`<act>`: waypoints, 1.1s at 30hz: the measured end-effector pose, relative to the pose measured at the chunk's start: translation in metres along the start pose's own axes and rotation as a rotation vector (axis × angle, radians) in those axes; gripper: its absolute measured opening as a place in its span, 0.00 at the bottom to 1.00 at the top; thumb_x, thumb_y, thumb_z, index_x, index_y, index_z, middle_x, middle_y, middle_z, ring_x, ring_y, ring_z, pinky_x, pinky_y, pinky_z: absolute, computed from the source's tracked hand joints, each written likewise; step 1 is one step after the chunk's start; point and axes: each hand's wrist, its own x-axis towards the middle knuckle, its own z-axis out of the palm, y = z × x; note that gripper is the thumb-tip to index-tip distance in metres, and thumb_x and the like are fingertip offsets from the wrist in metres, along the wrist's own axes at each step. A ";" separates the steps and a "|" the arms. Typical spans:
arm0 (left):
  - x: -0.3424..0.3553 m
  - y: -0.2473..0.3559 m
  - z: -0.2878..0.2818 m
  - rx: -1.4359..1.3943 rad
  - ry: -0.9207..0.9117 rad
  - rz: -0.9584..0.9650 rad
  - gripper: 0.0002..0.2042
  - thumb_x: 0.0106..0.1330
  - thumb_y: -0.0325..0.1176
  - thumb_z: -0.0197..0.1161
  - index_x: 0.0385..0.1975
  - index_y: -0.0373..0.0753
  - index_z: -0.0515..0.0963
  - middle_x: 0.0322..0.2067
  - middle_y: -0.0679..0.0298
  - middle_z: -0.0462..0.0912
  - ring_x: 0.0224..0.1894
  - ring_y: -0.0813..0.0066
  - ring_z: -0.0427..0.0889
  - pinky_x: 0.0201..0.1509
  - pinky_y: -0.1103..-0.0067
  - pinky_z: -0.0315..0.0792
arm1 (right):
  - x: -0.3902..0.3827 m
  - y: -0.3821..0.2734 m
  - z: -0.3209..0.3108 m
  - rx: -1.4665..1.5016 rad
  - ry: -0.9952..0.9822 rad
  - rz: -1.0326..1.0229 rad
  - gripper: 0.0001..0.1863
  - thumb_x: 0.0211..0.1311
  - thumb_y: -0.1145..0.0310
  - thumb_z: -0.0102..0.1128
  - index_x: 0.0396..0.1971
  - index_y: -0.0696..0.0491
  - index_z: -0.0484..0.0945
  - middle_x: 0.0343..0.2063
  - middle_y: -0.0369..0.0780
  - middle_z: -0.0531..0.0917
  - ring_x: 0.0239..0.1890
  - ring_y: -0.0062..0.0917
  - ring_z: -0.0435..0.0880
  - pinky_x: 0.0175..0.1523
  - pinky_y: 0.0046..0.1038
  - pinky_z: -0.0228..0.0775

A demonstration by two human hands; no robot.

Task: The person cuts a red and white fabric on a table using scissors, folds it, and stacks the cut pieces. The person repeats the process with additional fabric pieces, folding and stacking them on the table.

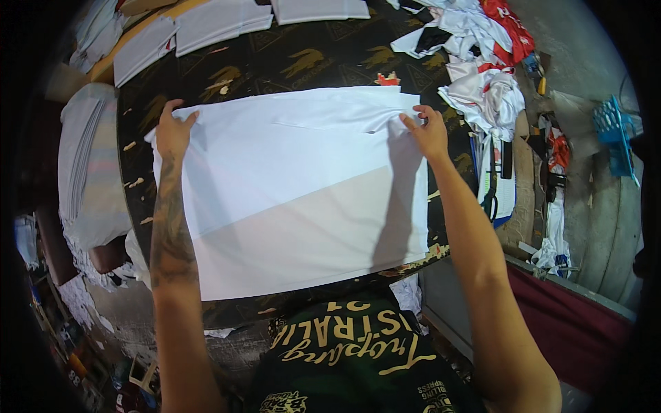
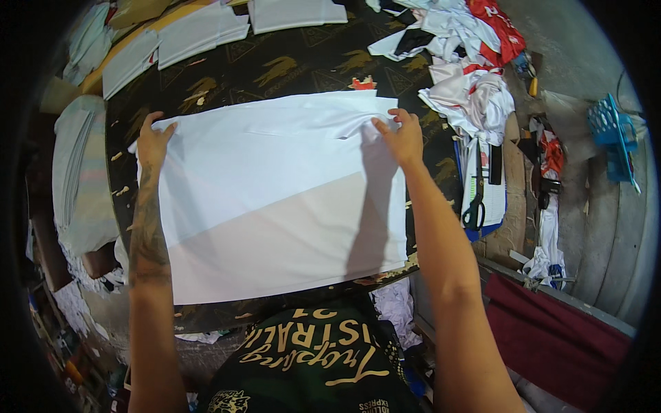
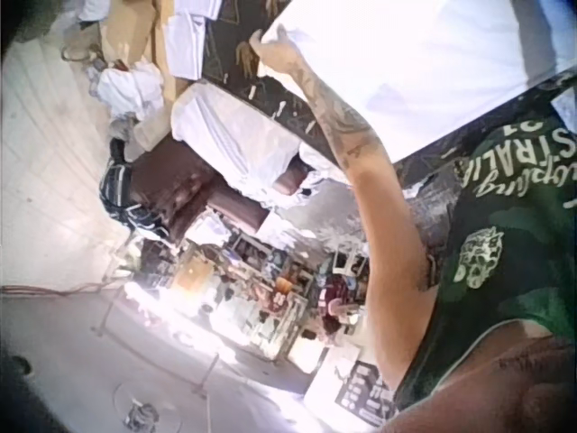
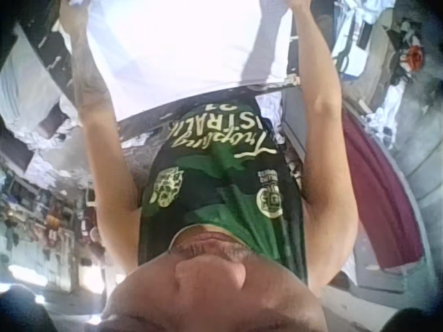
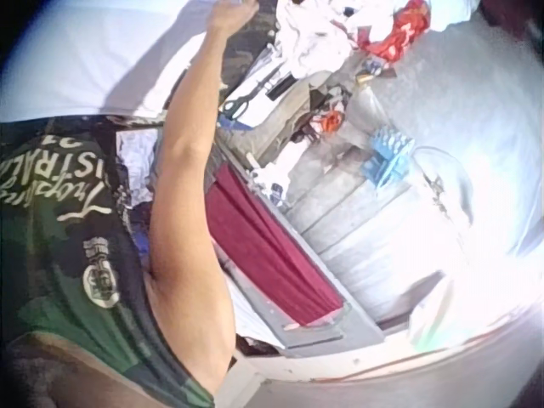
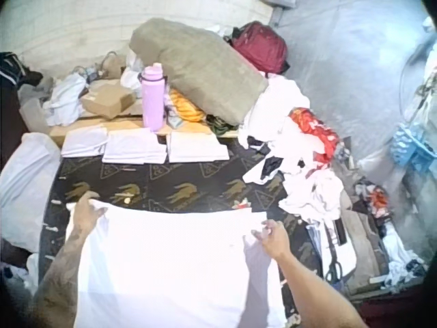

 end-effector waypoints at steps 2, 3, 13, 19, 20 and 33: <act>-0.038 0.030 0.010 -0.019 0.055 0.017 0.34 0.66 0.42 0.77 0.71 0.48 0.70 0.22 0.64 0.81 0.29 0.61 0.83 0.38 0.63 0.75 | -0.030 0.005 -0.019 -0.038 0.064 -0.170 0.15 0.65 0.59 0.76 0.35 0.56 0.86 0.30 0.42 0.82 0.31 0.31 0.80 0.41 0.35 0.74; -0.069 0.047 0.020 -0.083 -0.022 0.053 0.32 0.66 0.39 0.77 0.69 0.49 0.72 0.24 0.67 0.80 0.30 0.62 0.82 0.38 0.64 0.76 | -0.054 0.009 -0.034 -0.068 -0.016 -0.161 0.13 0.65 0.61 0.77 0.35 0.56 0.86 0.31 0.43 0.82 0.32 0.31 0.80 0.42 0.36 0.75; -0.389 0.191 0.076 -0.073 -0.698 0.808 0.27 0.66 0.44 0.72 0.63 0.43 0.78 0.59 0.58 0.75 0.65 0.56 0.72 0.68 0.57 0.63 | -0.279 0.043 -0.126 -0.153 -0.465 0.485 0.21 0.65 0.54 0.77 0.38 0.58 0.82 0.25 0.44 0.85 0.31 0.42 0.87 0.39 0.43 0.77; -0.372 0.190 0.064 0.029 -0.282 0.518 0.38 0.74 0.47 0.67 0.80 0.41 0.63 0.79 0.48 0.60 0.81 0.46 0.55 0.83 0.50 0.49 | -0.284 0.037 -0.128 0.010 -0.291 0.207 0.22 0.65 0.59 0.76 0.52 0.53 0.78 0.43 0.46 0.83 0.46 0.45 0.85 0.49 0.46 0.77; -0.372 0.176 0.060 0.085 -0.265 0.465 0.38 0.75 0.48 0.64 0.81 0.40 0.60 0.81 0.45 0.55 0.84 0.44 0.49 0.84 0.48 0.45 | -0.285 0.040 -0.132 0.021 -0.284 0.219 0.25 0.64 0.62 0.76 0.56 0.52 0.74 0.48 0.45 0.79 0.49 0.44 0.83 0.51 0.44 0.77; -0.382 -0.075 -0.056 0.458 0.234 -0.245 0.37 0.81 0.54 0.56 0.79 0.34 0.61 0.79 0.40 0.58 0.82 0.38 0.55 0.80 0.40 0.50 | -0.302 0.078 -0.113 -0.059 -0.351 0.356 0.28 0.63 0.47 0.77 0.24 0.60 0.81 0.21 0.46 0.84 0.25 0.39 0.83 0.35 0.42 0.74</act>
